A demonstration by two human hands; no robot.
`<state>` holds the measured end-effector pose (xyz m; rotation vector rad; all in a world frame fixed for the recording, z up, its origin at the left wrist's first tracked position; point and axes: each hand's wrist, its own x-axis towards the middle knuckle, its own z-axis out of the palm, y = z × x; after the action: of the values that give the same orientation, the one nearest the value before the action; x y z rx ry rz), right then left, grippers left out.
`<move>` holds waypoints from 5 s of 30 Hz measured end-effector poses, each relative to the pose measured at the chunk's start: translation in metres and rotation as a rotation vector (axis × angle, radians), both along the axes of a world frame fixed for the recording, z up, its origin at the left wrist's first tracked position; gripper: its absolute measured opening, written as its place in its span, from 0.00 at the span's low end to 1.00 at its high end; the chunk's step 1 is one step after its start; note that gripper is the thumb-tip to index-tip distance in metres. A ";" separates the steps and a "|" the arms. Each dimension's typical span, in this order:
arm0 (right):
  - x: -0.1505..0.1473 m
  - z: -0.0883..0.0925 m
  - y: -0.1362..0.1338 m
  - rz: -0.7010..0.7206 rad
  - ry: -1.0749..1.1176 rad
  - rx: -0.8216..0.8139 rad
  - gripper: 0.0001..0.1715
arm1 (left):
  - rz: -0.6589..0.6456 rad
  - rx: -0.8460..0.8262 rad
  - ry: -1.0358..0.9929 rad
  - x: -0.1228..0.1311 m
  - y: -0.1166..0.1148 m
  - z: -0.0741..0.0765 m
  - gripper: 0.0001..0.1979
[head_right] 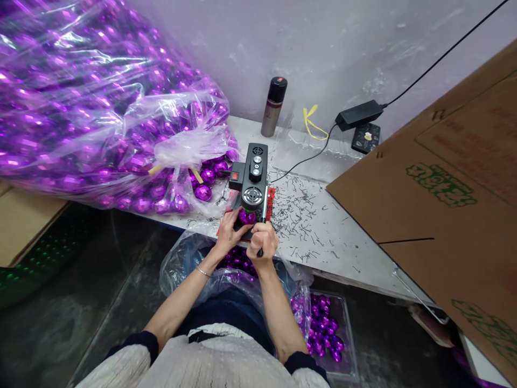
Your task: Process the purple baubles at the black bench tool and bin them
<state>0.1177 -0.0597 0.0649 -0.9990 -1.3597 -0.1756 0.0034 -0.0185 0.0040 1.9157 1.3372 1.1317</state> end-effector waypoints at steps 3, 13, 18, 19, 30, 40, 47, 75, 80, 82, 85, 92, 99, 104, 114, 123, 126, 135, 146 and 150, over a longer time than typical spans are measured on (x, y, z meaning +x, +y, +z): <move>0.001 0.000 0.000 0.000 -0.002 -0.007 0.16 | 0.005 0.001 0.000 0.001 0.000 0.000 0.31; 0.002 0.002 -0.003 -0.012 -0.025 -0.011 0.19 | -0.012 0.023 0.014 0.000 -0.001 0.000 0.29; -0.001 0.045 -0.003 -0.053 0.093 -0.119 0.19 | -0.013 0.006 -0.023 0.000 0.003 -0.001 0.30; -0.001 0.054 -0.002 -0.047 0.099 -0.132 0.19 | -0.013 0.007 -0.043 -0.001 0.002 -0.001 0.30; -0.001 0.057 -0.001 -0.008 0.040 -0.073 0.17 | -0.270 0.174 0.106 -0.046 -0.086 -0.017 0.37; -0.001 0.054 -0.001 0.025 0.025 -0.054 0.17 | 0.215 0.192 0.350 -0.095 0.060 0.067 0.16; -0.002 0.054 -0.001 0.024 0.009 -0.066 0.17 | 0.048 -0.003 0.960 -0.100 0.087 0.067 0.29; 0.005 0.056 -0.001 0.026 -0.079 -0.055 0.15 | -0.047 -0.344 -0.417 -0.025 0.013 0.011 0.30; 0.004 0.055 -0.002 0.021 -0.069 -0.063 0.15 | -0.070 -0.111 -0.138 -0.018 0.016 0.008 0.31; 0.004 0.054 -0.002 0.023 -0.070 -0.068 0.14 | -0.099 -0.021 -0.062 -0.018 0.016 0.007 0.30; 0.005 0.054 -0.003 0.025 -0.064 -0.074 0.15 | -0.151 0.080 0.003 -0.016 0.016 0.006 0.30; 0.006 0.051 -0.005 0.046 -0.052 -0.096 0.14 | -0.147 0.022 -0.083 -0.008 0.013 -0.001 0.32; 0.006 0.026 -0.005 0.010 -0.050 -0.080 0.14 | -0.137 -0.014 -0.108 -0.007 0.010 0.002 0.32; 0.007 0.007 -0.001 -0.018 -0.051 -0.049 0.17 | -0.139 0.021 -0.117 -0.006 0.009 -0.001 0.32; 0.002 -0.001 0.004 -0.048 -0.011 0.030 0.21 | -0.141 0.004 -0.097 -0.007 0.009 -0.001 0.33; 0.003 -0.012 0.007 0.006 0.029 0.032 0.20 | -0.127 -0.012 -0.099 -0.007 0.009 0.001 0.31; 0.003 -0.013 0.008 -0.006 0.026 0.041 0.20 | -0.126 -0.002 -0.099 -0.006 0.010 0.000 0.31; 0.005 -0.015 0.013 0.015 -0.063 0.081 0.20 | -0.137 0.006 -0.082 -0.007 0.013 -0.001 0.30; -0.002 0.073 0.010 -0.049 0.160 -0.160 0.23 | -0.096 0.023 -0.166 -0.005 0.013 -0.004 0.32; 0.001 0.075 0.006 0.003 0.095 -0.130 0.21 | -0.147 0.154 -0.079 -0.023 -0.029 -0.008 0.33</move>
<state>0.1188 -0.0541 0.1394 -1.1001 -1.2986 -0.0372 -0.0195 -0.0472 -0.0040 2.0187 1.0758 1.2528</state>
